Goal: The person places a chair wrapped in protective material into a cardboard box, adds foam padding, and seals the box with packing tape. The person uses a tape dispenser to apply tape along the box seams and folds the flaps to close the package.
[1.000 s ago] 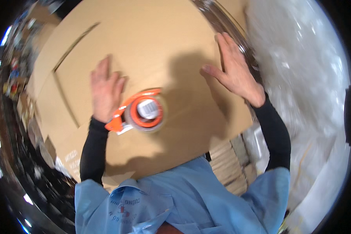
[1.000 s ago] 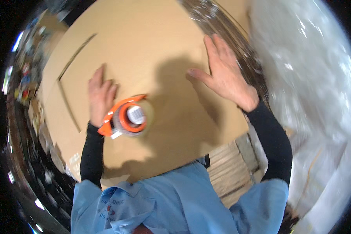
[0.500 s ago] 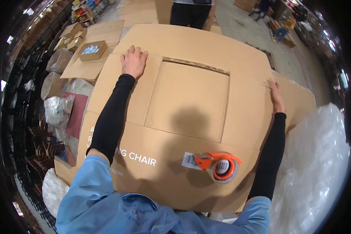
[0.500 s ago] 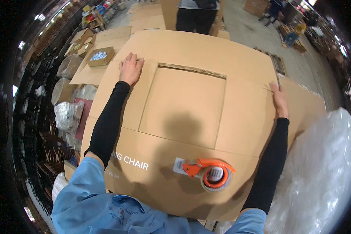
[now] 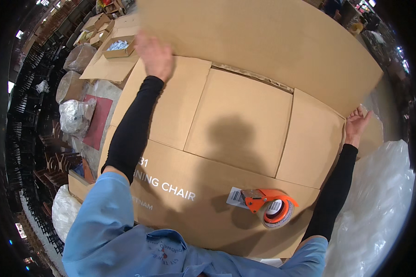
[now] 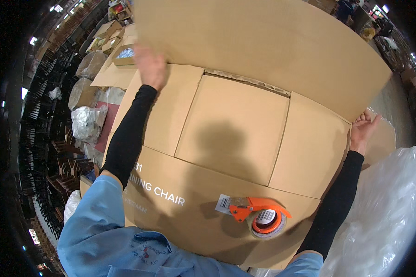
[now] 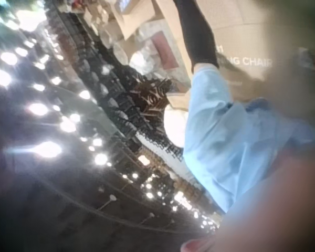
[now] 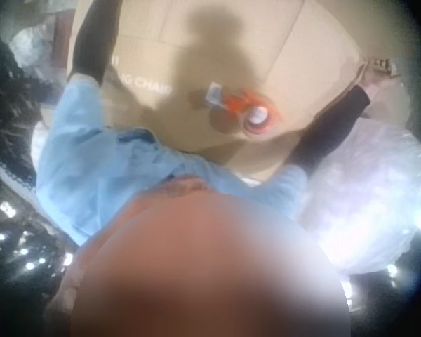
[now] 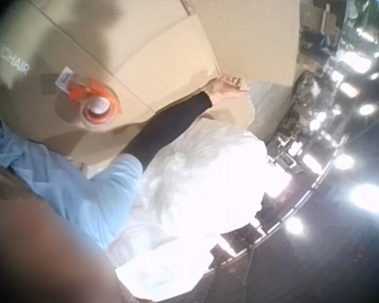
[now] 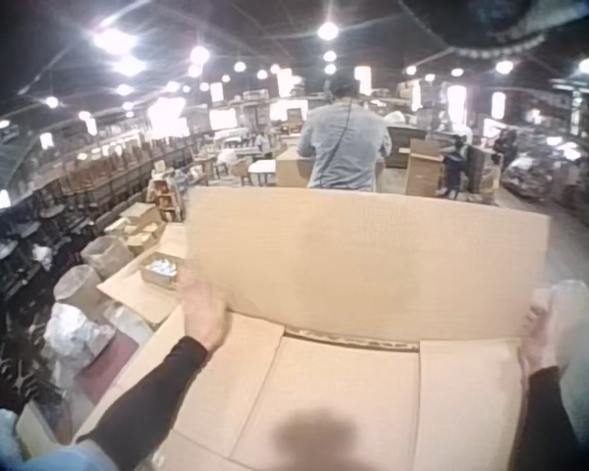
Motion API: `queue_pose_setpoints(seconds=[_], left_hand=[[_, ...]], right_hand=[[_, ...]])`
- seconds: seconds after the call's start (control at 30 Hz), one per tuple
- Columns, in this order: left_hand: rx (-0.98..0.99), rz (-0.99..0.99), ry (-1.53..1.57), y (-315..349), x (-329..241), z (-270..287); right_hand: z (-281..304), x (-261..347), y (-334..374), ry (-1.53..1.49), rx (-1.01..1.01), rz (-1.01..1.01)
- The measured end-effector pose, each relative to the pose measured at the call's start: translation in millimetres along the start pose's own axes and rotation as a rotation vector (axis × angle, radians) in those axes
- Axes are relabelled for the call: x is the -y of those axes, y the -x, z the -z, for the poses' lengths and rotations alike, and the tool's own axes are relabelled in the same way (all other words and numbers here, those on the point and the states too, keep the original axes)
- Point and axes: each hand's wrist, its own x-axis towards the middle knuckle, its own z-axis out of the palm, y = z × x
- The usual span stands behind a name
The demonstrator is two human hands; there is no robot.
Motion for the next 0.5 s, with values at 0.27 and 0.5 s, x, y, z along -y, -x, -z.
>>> queue_pose_setpoints(seconds=[0.27,0.5], left_hand=[[0.378,0.905,1.641,-24.8,139.6,59.3],[1.132,0.381,1.057,-41.8,131.5,120.2]], right_hand=[[56.9,63.4,52.1,-0.017,0.388,-0.152],[12.1,93.5,135.3,1.301,0.653,-0.048]])
